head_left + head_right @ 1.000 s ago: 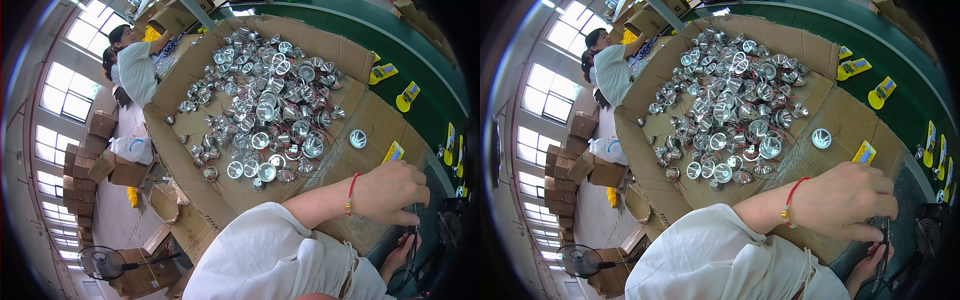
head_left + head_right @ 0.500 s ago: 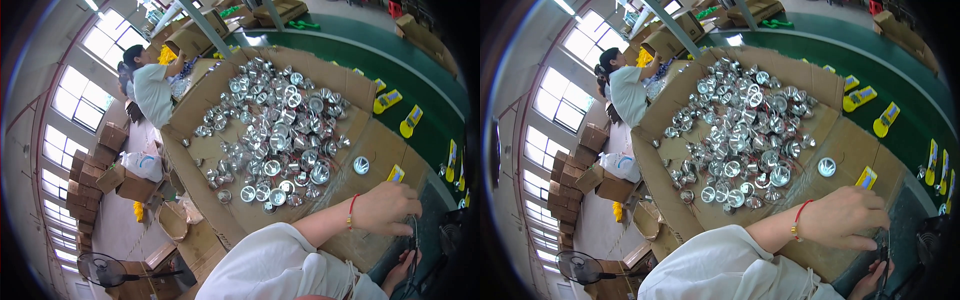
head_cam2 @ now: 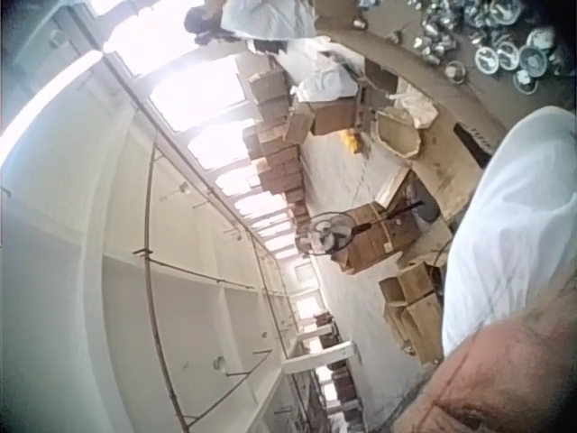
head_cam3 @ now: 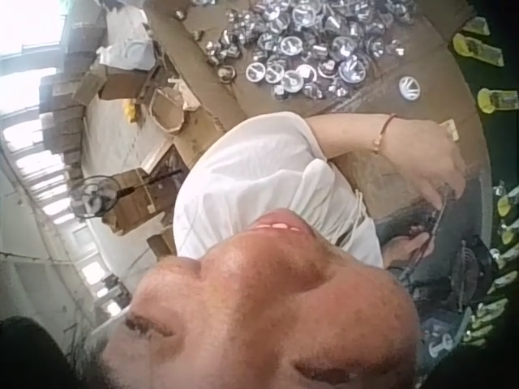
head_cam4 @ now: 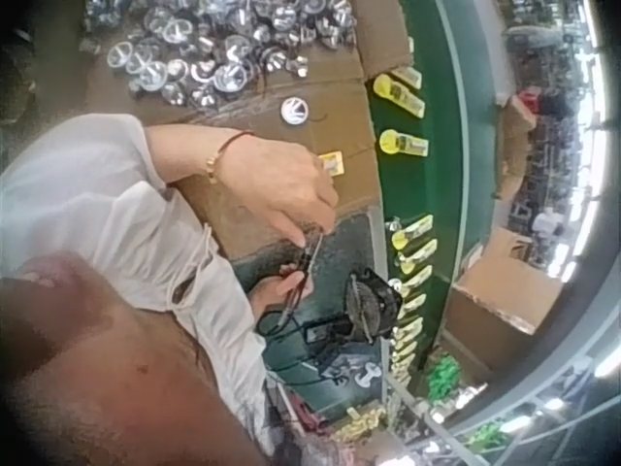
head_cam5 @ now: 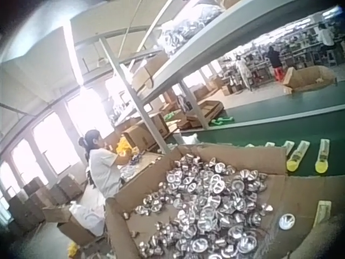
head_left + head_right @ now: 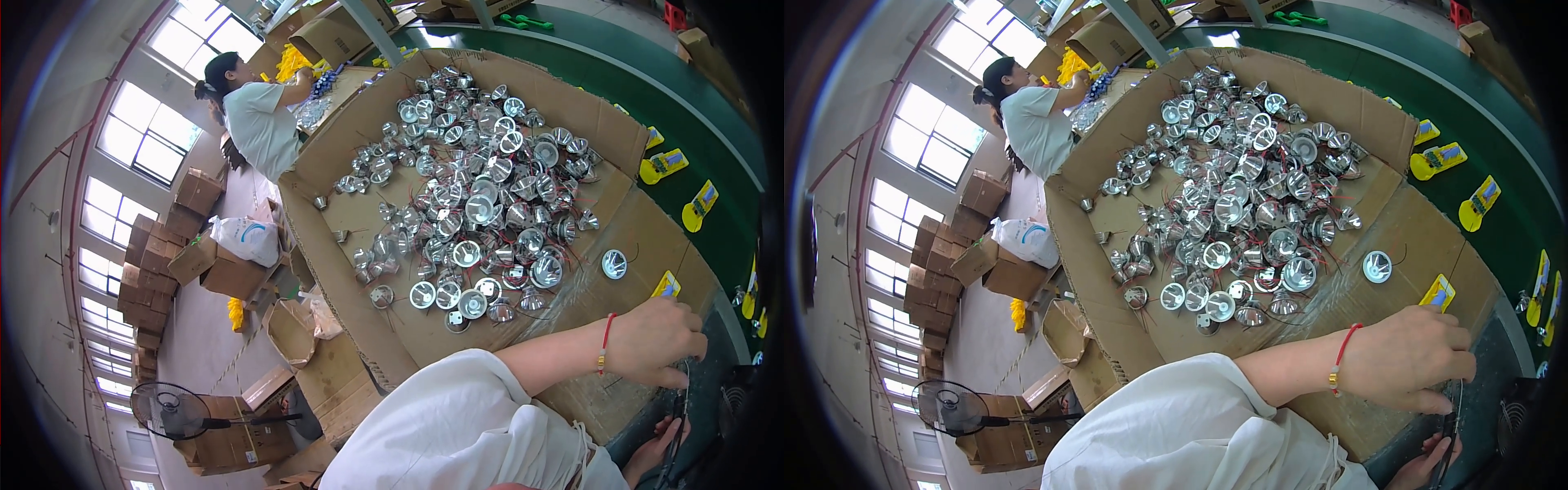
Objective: Soldering wires onto circuit boards and assembling them into flashlight housings.
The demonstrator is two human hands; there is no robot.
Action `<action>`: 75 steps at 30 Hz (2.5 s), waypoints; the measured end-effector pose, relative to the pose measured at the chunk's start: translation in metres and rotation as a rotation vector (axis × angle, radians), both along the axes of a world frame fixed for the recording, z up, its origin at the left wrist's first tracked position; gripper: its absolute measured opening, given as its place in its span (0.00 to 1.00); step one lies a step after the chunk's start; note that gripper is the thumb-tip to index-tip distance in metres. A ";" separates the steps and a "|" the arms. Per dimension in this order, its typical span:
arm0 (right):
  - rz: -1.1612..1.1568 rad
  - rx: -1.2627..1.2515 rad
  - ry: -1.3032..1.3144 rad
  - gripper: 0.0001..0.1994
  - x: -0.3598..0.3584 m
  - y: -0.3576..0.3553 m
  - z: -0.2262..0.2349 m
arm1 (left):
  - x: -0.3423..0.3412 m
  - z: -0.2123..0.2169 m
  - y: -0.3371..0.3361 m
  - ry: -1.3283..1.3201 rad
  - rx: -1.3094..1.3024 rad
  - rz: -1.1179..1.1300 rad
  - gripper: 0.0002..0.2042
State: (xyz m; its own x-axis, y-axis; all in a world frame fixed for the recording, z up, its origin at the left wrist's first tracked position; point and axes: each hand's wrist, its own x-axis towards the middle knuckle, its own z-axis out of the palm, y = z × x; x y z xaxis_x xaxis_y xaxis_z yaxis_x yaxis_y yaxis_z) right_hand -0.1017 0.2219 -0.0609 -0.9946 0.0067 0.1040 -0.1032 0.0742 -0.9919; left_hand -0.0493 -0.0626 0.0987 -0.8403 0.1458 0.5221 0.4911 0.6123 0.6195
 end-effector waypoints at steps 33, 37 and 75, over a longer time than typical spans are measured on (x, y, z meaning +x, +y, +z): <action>0.030 0.082 0.009 0.13 0.004 0.004 0.009 | -0.008 -0.011 0.006 -0.064 -0.289 0.261 0.16; 0.020 0.038 -0.005 0.13 0.002 0.009 0.002 | -0.007 -0.011 0.007 -0.048 -0.298 0.266 0.16; 0.058 -0.133 -0.037 0.10 0.015 -0.018 0.042 | -0.012 -0.083 0.027 -0.240 -0.405 0.375 0.19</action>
State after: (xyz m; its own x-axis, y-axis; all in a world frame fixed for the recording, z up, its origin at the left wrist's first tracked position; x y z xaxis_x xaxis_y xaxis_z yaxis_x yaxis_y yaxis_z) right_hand -0.0871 0.2036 -0.0185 -0.9968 -0.0395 0.0696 -0.0671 -0.0627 -0.9958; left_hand -0.0611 -0.0353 0.0160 -0.9605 -0.0359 0.2760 0.0709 0.9273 0.3675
